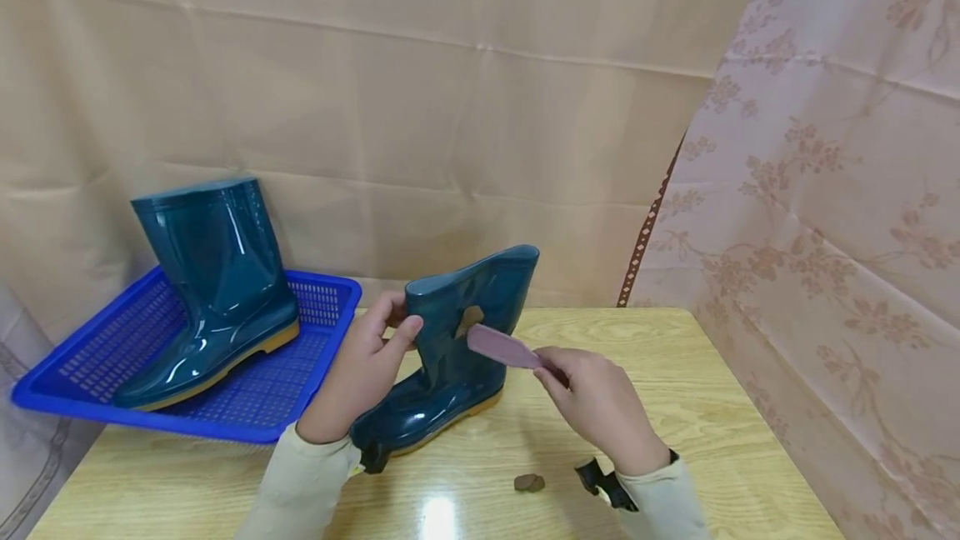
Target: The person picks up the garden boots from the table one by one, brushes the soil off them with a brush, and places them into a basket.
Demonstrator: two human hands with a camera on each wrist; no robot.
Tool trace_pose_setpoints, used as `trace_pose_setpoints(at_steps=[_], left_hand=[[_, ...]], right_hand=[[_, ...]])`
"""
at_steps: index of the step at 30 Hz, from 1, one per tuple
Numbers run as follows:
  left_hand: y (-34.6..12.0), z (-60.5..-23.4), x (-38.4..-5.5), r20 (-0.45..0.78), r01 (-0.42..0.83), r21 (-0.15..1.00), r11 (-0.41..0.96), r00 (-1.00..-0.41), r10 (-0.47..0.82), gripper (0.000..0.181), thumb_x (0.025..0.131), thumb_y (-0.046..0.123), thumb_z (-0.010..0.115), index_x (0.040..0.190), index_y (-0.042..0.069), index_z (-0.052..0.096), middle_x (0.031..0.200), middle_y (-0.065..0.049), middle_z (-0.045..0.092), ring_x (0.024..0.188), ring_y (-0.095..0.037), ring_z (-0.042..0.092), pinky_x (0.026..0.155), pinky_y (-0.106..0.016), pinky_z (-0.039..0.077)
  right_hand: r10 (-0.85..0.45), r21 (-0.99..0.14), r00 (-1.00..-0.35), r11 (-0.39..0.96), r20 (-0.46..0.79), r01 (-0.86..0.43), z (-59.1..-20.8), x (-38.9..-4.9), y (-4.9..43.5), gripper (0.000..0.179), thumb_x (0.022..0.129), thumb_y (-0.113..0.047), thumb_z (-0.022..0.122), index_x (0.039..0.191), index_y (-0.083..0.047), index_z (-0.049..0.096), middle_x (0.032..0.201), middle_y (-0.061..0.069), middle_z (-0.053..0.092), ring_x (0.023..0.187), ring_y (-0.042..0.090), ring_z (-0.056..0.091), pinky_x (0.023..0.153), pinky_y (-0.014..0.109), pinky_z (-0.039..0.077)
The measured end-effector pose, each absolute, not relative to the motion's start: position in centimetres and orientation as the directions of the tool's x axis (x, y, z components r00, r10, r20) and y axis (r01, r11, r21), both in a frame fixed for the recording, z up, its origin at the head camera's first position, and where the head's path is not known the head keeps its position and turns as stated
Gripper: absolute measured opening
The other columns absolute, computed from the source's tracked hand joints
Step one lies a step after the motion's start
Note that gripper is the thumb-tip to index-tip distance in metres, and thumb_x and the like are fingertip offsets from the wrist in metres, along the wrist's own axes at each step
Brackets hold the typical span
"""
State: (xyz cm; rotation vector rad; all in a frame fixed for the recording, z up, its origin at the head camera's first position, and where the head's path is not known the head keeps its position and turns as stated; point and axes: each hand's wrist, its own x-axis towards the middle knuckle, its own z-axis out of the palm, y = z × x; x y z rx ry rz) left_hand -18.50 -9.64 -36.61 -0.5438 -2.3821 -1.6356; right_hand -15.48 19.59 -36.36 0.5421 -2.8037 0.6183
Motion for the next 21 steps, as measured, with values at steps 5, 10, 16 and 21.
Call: trace_pose_setpoints(at_steps=[5, 10, 16, 21], left_hand=[[-9.72, -36.73, -18.54, 0.381, 0.428, 0.847, 0.317, -0.902, 0.202, 0.025, 0.109, 0.018, 0.053, 0.13, 0.006, 0.056, 0.113, -0.011, 0.066, 0.102, -0.025, 0.062, 0.083, -0.038, 0.061], [-9.77, -36.67, -18.45, 0.393, 0.45, 0.835, 0.318, -0.891, 0.229, 0.025, 0.11, 0.02, 0.052, 0.131, 0.007, 0.055, 0.111, -0.008, 0.067, 0.099, -0.023, 0.063, 0.083, -0.034, 0.06], [-9.71, -36.62, -18.4, 0.391, 0.449, 0.836, 0.315, -0.89, 0.233, 0.026, 0.11, 0.023, 0.051, 0.132, 0.008, 0.054, 0.11, -0.008, 0.065, 0.1, -0.024, 0.062, 0.085, -0.046, 0.06], [-9.64, -36.64, -18.47, 0.39, 0.441, 0.839, 0.318, -0.896, 0.213, 0.026, 0.11, 0.022, 0.052, 0.131, 0.007, 0.055, 0.11, -0.009, 0.066, 0.101, -0.024, 0.061, 0.085, -0.045, 0.061]], right_hand=[[-0.463, -0.381, -0.851, 0.761, 0.247, -0.525, -36.22, -15.16, 19.5, 0.013, 0.097, -0.019, 0.074, 0.109, -0.018, 0.079, 0.075, -0.016, 0.063, 0.055, -0.002, 0.043, 0.051, 0.021, 0.037], [-0.417, -0.284, -0.827, 0.798, 0.376, -0.531, -36.41, -15.3, 19.0, 0.017, 0.096, -0.02, 0.075, 0.113, -0.018, 0.079, 0.085, -0.01, 0.072, 0.057, -0.002, 0.044, 0.05, 0.019, 0.037], [-0.306, -0.286, -0.842, 0.842, 0.445, -0.457, -36.76, -15.47, 19.05, 0.021, 0.091, -0.016, 0.082, 0.111, -0.018, 0.081, 0.086, -0.006, 0.075, 0.058, -0.002, 0.048, 0.051, 0.02, 0.039], [-0.265, -0.334, -0.879, 0.85, 0.397, -0.407, -36.67, -15.52, 19.27, 0.02, 0.093, -0.018, 0.08, 0.113, -0.018, 0.081, 0.095, -0.004, 0.077, 0.059, 0.001, 0.05, 0.052, 0.021, 0.04]])
